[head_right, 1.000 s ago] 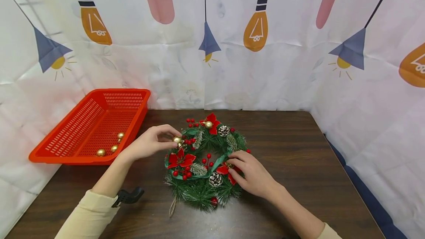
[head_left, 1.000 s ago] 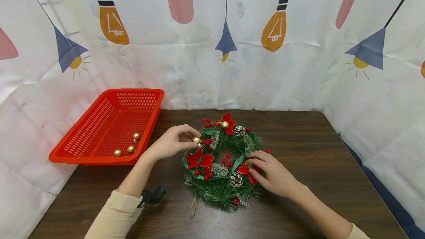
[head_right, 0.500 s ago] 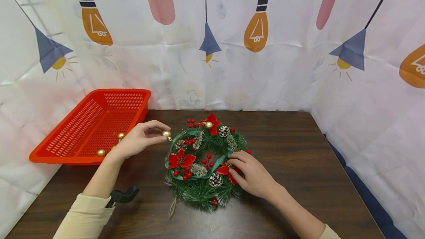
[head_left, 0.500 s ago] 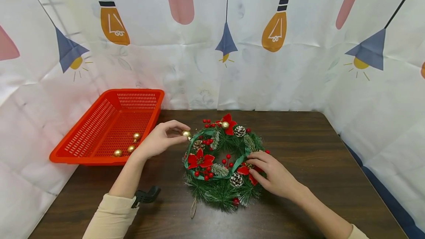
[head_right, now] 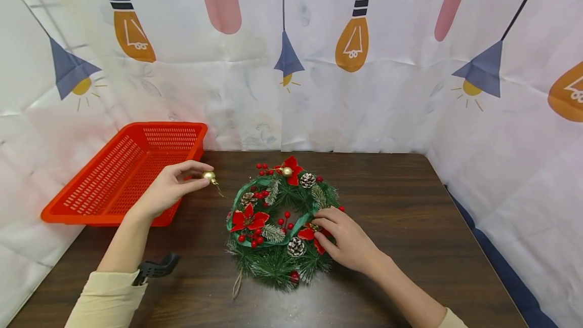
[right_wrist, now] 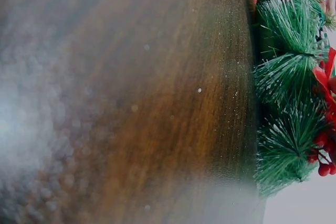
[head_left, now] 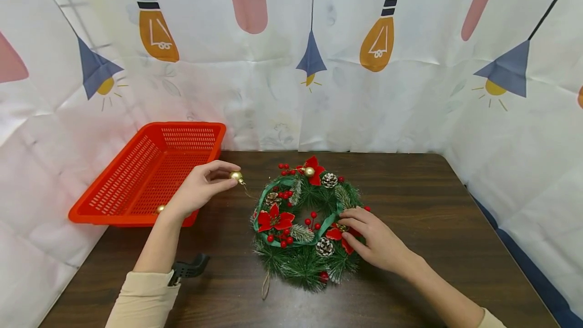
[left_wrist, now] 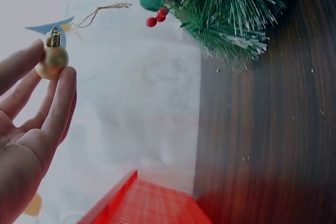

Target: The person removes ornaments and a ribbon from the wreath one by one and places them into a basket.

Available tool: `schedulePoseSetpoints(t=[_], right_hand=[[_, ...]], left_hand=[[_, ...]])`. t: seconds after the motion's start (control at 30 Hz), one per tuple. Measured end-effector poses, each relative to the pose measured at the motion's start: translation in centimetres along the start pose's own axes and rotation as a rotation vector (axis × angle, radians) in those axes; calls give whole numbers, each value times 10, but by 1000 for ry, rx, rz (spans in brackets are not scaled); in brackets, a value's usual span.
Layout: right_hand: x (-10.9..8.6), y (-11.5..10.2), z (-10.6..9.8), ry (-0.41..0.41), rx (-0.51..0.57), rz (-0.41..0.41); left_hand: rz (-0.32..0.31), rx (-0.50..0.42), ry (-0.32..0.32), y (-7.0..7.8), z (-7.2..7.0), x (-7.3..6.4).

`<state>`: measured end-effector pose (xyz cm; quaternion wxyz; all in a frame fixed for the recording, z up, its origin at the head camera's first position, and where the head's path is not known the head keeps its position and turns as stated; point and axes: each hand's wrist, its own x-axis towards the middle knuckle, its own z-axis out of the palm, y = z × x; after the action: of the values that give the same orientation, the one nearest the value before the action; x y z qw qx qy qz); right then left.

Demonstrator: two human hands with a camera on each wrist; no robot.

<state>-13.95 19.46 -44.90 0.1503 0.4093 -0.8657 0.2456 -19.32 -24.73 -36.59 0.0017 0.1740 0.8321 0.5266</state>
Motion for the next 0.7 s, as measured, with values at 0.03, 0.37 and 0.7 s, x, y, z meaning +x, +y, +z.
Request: schedulePoseSetpoints(t=[0.03,0.37,0.7], right_hand=[[0,0,0,-1,-2,0],[-1,-1,0,4,-14,-2],[-1,-1,0,6,-11,-2]], left_hand=[[-5,6,8,-1,-2,-1],[-56,18,100,-9,-15,-9],[-85,55,171,-23,-35,-19]])
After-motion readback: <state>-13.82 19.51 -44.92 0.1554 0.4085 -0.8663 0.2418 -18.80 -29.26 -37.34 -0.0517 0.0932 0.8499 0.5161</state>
